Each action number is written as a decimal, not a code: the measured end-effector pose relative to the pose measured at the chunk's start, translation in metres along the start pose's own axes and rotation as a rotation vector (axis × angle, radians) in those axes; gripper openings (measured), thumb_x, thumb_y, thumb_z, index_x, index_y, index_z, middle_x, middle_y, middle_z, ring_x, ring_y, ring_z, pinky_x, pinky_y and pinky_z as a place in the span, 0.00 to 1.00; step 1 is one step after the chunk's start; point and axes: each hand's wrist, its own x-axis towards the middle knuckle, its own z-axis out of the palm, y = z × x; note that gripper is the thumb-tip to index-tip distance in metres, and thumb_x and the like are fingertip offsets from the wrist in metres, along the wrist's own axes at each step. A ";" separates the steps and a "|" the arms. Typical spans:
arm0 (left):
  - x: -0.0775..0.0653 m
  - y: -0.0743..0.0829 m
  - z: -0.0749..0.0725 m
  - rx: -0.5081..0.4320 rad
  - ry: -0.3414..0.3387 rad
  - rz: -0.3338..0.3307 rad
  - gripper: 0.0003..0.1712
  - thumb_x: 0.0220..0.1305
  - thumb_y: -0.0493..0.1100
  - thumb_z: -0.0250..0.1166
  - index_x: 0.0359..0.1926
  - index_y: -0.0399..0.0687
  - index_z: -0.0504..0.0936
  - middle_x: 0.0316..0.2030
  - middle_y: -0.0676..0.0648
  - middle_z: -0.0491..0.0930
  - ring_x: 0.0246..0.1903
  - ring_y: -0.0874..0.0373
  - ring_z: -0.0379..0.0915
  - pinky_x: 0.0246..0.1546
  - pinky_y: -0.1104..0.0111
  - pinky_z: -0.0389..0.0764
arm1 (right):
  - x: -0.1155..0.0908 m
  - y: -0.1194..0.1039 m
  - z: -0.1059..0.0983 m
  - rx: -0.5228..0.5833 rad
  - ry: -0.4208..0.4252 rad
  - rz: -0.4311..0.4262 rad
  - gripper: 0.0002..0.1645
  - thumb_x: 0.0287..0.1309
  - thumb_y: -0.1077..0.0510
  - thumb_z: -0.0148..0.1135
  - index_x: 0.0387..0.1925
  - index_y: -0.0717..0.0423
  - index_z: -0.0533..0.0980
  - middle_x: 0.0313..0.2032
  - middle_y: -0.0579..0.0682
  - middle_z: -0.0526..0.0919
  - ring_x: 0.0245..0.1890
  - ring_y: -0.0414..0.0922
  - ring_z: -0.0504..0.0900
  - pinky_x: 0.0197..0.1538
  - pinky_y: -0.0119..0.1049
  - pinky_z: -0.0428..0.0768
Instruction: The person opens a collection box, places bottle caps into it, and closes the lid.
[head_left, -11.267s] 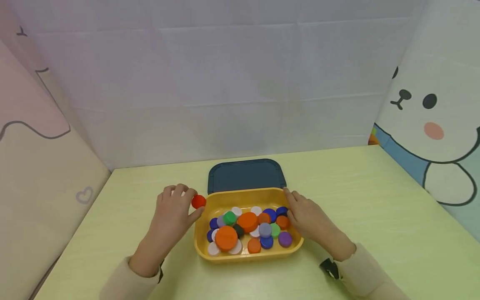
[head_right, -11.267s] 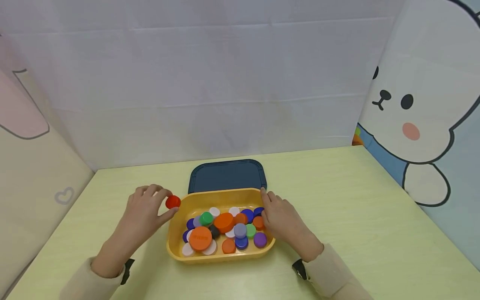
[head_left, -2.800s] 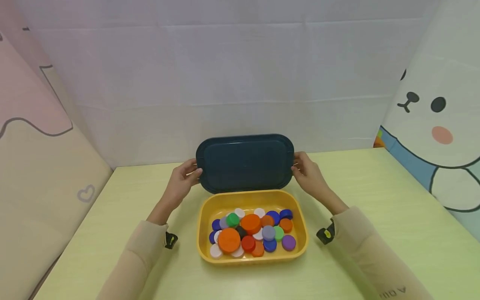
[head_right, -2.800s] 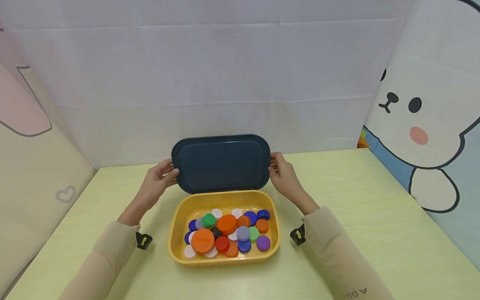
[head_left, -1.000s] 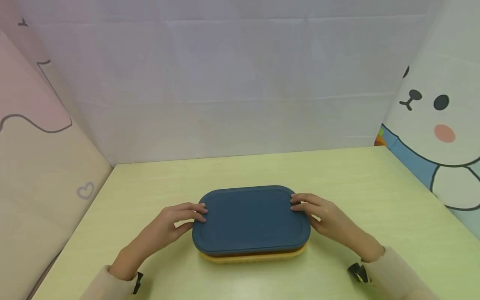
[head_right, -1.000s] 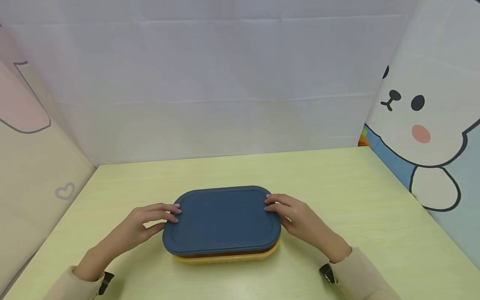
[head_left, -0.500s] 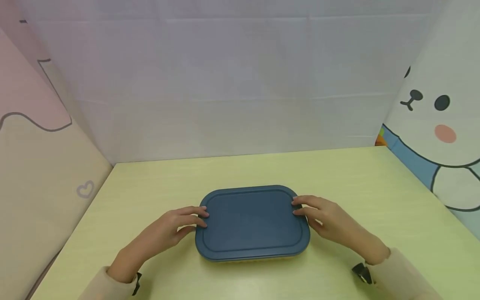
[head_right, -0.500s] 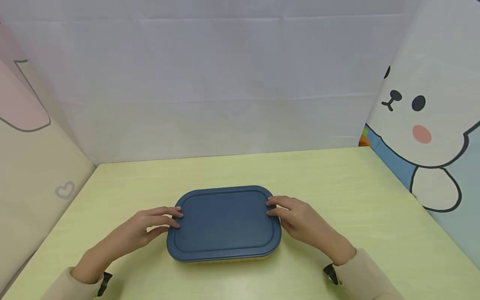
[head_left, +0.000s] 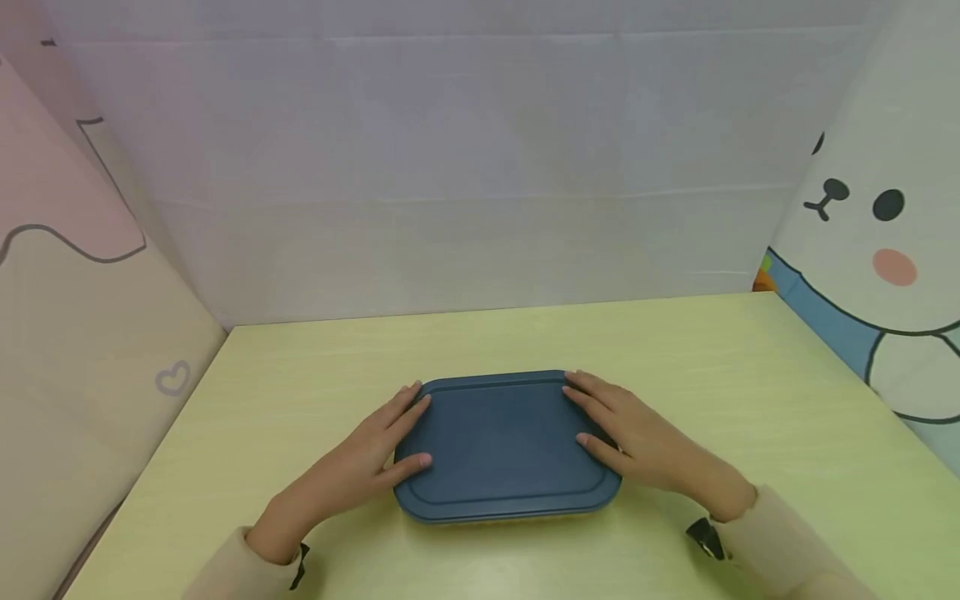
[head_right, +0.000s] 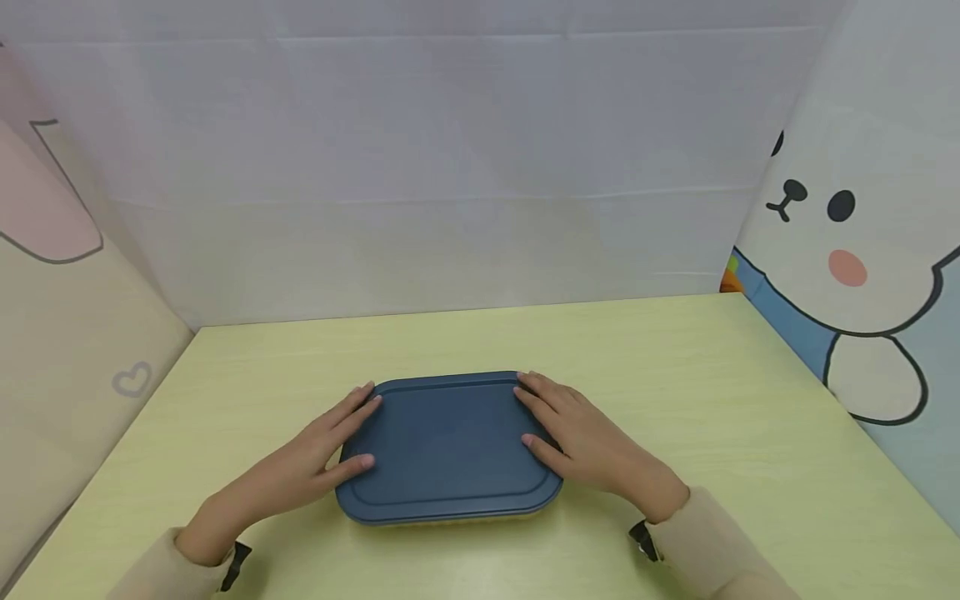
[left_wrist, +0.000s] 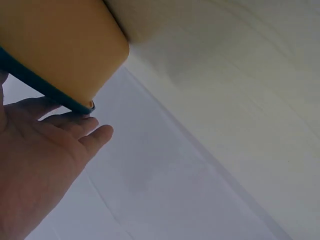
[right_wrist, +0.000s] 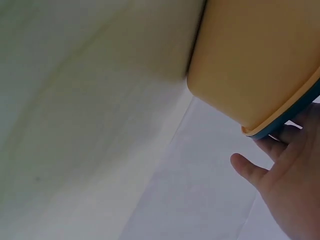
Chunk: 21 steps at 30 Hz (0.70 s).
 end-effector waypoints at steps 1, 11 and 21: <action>0.001 0.002 0.001 0.014 -0.009 -0.006 0.43 0.61 0.67 0.47 0.71 0.52 0.47 0.72 0.49 0.39 0.71 0.50 0.37 0.65 0.53 0.56 | -0.001 -0.001 0.000 0.000 -0.017 0.015 0.33 0.62 0.50 0.52 0.65 0.59 0.59 0.68 0.54 0.56 0.66 0.52 0.58 0.61 0.48 0.63; 0.007 0.013 0.009 0.121 -0.038 -0.037 0.46 0.63 0.69 0.40 0.70 0.43 0.44 0.72 0.45 0.34 0.71 0.49 0.31 0.67 0.51 0.49 | -0.004 -0.002 -0.005 -0.003 -0.151 0.101 0.35 0.67 0.47 0.42 0.69 0.57 0.49 0.71 0.52 0.46 0.71 0.49 0.48 0.68 0.39 0.52; 0.007 0.017 0.010 0.128 -0.061 -0.057 0.45 0.65 0.66 0.40 0.70 0.39 0.43 0.71 0.44 0.29 0.71 0.47 0.27 0.67 0.49 0.48 | -0.005 -0.001 -0.003 0.135 -0.183 0.101 0.34 0.69 0.51 0.38 0.70 0.60 0.44 0.72 0.55 0.40 0.72 0.50 0.40 0.62 0.13 0.30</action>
